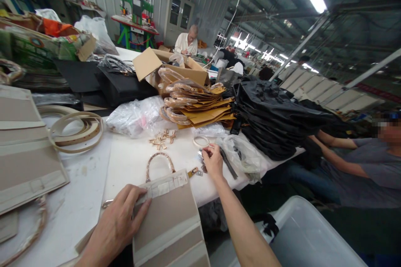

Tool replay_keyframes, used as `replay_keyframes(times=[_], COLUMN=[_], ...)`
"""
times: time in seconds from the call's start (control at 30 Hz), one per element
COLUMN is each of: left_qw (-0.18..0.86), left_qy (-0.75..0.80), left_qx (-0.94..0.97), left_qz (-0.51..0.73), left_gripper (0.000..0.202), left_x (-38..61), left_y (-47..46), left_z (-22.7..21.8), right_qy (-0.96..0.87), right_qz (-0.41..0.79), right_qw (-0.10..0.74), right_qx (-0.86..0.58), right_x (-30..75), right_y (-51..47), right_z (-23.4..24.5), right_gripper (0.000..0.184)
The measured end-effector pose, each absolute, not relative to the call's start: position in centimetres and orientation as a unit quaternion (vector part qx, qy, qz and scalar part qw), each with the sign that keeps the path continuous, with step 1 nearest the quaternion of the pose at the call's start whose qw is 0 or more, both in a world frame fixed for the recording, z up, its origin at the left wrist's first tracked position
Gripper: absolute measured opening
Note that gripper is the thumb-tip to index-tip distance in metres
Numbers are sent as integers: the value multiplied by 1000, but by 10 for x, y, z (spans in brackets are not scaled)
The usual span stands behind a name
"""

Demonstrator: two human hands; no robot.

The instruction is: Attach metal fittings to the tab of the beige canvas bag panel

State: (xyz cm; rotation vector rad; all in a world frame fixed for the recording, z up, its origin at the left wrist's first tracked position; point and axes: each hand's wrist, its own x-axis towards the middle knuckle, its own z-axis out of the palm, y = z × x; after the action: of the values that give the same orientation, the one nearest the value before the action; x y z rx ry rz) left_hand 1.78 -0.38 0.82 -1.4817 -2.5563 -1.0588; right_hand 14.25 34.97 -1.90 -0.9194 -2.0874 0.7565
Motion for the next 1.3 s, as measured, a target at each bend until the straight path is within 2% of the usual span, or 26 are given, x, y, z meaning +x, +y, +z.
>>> replay_keyframes(times=[0.2,0.43,0.57,0.77,0.9,0.97,1.07,1.17,1.3], left_qw=[8,18,15,10,-3,-6,-12,-3,13], left_qy=[-811,-807,-805,-800,-808,-810,-811,-807,-797], left_qx=[-475,-481,-484,-488,-480,-479,-481,-484,-489], left_qz=[-341,-342,-343,-349,-341,-337,-333,-339,-354], left_gripper=[26,26,28,29,28,28,28,29,28], left_x=[17,15,14,13,14,15,15,14,13], left_y=[-3,-4,-4,-4,-4,-4,-5,-5,-4], left_z=[7,7,9,11,13,13,13,15,15], right_qy=[-873,-853,-867,-846,-864,-866,-889,-913,-898], right_qz=[165,126,153,149,184,176,146,147,169], right_qw=[330,355,322,353,320,331,318,276,301], right_qx=[-319,-362,-349,-370,-343,-331,-296,-261,-272], right_x=[149,155,161,180,190,190,182,173,172], right_y=[324,319,316,311,309,306,302,298,300], right_z=[-13,-11,-13,-13,-13,-13,-10,-7,-7], right_gripper=[28,24,27,36,33,39,58,46,23])
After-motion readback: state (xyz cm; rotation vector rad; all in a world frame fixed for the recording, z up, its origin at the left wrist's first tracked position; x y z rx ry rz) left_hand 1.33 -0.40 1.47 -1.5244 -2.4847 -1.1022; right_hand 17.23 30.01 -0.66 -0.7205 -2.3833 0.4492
